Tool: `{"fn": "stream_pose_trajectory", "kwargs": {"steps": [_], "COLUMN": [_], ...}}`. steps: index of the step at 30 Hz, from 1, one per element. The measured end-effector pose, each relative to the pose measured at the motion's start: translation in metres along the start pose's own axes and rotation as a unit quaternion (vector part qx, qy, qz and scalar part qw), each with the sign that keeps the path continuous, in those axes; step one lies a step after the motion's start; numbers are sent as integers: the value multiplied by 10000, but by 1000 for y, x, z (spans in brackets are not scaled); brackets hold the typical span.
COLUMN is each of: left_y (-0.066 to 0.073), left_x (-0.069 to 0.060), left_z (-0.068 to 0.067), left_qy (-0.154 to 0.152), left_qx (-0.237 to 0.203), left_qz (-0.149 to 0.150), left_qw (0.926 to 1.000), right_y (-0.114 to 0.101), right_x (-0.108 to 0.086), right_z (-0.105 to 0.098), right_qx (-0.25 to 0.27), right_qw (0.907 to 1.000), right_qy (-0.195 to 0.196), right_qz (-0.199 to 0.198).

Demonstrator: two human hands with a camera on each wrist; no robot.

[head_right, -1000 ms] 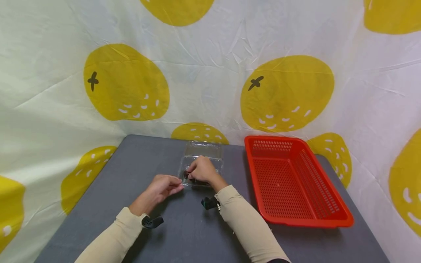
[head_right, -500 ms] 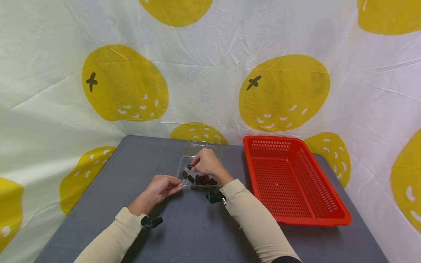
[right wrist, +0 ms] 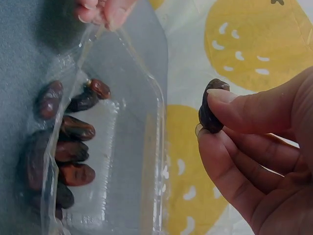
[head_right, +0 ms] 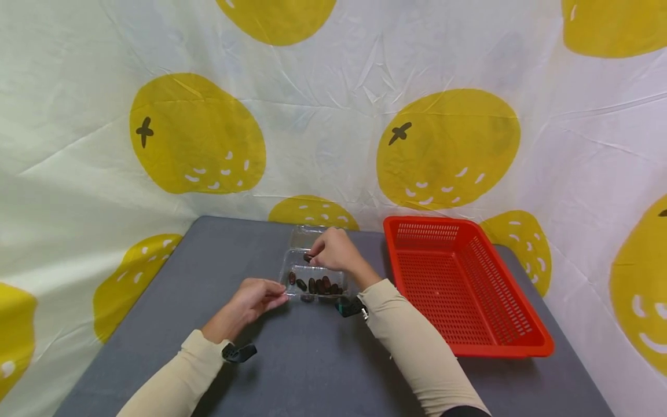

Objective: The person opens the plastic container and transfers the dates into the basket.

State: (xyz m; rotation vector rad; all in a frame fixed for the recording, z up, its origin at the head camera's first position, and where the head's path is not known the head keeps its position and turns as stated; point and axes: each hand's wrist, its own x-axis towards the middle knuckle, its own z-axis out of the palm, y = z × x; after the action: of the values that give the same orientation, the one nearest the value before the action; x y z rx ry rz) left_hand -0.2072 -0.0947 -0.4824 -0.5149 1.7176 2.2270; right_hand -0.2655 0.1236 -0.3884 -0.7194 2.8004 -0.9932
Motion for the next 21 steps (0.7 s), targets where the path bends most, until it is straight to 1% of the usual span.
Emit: {"fn": "stream_pose_trajectory", "kwargs": {"steps": [8, 12, 14, 19, 21], "left_y": [0, 0, 0, 1, 1], "left_x": [0, -1, -1, -2, -2], "left_z": [-1, -1, 0, 0, 0], "left_qy": [2, 9, 5, 1, 12], "left_qx": [-27, -25, -23, -2, 2], "left_qz": [11, 14, 17, 9, -1], "left_qw": [10000, 10000, 10000, 10000, 10000], "right_y": [6, 11, 15, 22, 24], "right_x": [-4, -7, -8, -12, -14], "right_z": [-16, -25, -30, -40, -45], "right_qx": [-38, -43, -145, -262, -165], "right_qw": [9999, 9999, 9998, 9992, 9992], "right_qy": [30, 61, 103, 221, 262], "right_qz": [127, 84, 62, 183, 234]}}
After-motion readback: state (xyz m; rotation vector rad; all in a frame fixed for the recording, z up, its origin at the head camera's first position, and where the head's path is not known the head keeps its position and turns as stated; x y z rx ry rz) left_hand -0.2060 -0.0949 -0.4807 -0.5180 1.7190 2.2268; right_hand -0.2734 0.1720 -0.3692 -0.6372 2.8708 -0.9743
